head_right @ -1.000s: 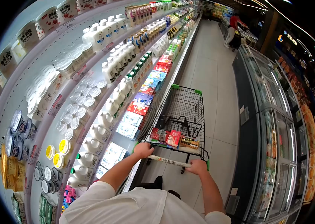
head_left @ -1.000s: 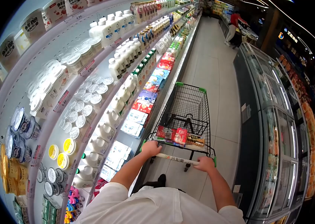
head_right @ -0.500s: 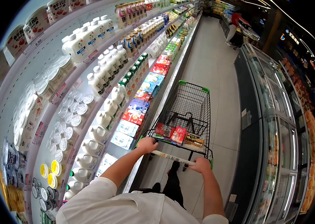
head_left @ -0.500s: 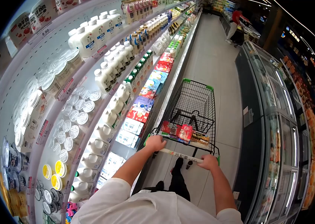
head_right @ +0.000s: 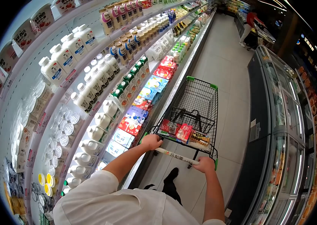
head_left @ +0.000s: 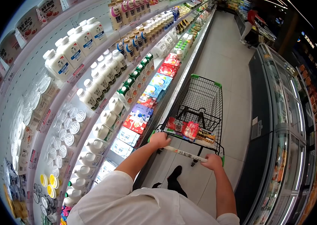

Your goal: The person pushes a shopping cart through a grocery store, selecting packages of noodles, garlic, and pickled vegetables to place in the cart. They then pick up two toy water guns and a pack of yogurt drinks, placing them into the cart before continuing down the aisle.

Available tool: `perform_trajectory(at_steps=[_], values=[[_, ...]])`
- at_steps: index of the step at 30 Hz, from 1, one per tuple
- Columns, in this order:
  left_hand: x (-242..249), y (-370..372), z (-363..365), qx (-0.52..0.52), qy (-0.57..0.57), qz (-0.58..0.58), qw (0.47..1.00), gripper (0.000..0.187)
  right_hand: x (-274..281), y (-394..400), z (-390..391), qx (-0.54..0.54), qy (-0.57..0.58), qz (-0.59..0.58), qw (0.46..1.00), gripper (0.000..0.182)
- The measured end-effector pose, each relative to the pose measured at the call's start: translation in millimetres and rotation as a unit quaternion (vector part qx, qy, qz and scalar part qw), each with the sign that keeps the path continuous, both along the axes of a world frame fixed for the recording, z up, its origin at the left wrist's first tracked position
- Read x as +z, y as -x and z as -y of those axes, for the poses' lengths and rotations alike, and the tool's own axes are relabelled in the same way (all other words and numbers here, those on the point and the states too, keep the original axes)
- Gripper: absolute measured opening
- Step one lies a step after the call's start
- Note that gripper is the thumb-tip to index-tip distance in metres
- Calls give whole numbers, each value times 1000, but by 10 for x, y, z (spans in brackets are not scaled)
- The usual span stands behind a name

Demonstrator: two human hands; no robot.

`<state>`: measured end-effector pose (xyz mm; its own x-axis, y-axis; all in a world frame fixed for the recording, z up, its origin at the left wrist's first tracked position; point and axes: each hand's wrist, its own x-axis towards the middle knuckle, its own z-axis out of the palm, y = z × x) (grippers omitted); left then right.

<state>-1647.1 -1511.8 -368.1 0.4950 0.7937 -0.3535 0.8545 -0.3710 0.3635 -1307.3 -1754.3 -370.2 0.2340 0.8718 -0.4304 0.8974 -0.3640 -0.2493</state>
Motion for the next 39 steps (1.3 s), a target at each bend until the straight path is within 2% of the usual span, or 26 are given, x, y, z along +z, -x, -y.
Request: perform_trajectory(at_steps=[12, 16, 20, 26, 32, 39], values=[[70, -945, -956, 4, 7, -28, 1000, 47, -64, -981, -1022, 13, -15, -4, 1000, 51], [148, -1240, -1237, 21, -2, -21, 1000, 48, -7, -1294, -1407, 16, 48, -7, 999, 54], [85, -1511, -1567, 16, -7, -11, 1000, 49, 43, -1582, -1788, 13, 60, -14, 998, 56], [12, -1949, -2297, 16, -38, 31, 999, 51, 2, -2014, -2462, 20, 38, -6, 999, 59], [13, -2469, -3194, 6, -33, 27, 999, 50, 151, -2379, -3233, -31, 68, -17, 997, 61], [0, -2970, -4144, -38, -27, 19, 999, 50, -75, -2799, -3956, -23, 80, -18, 996, 59]])
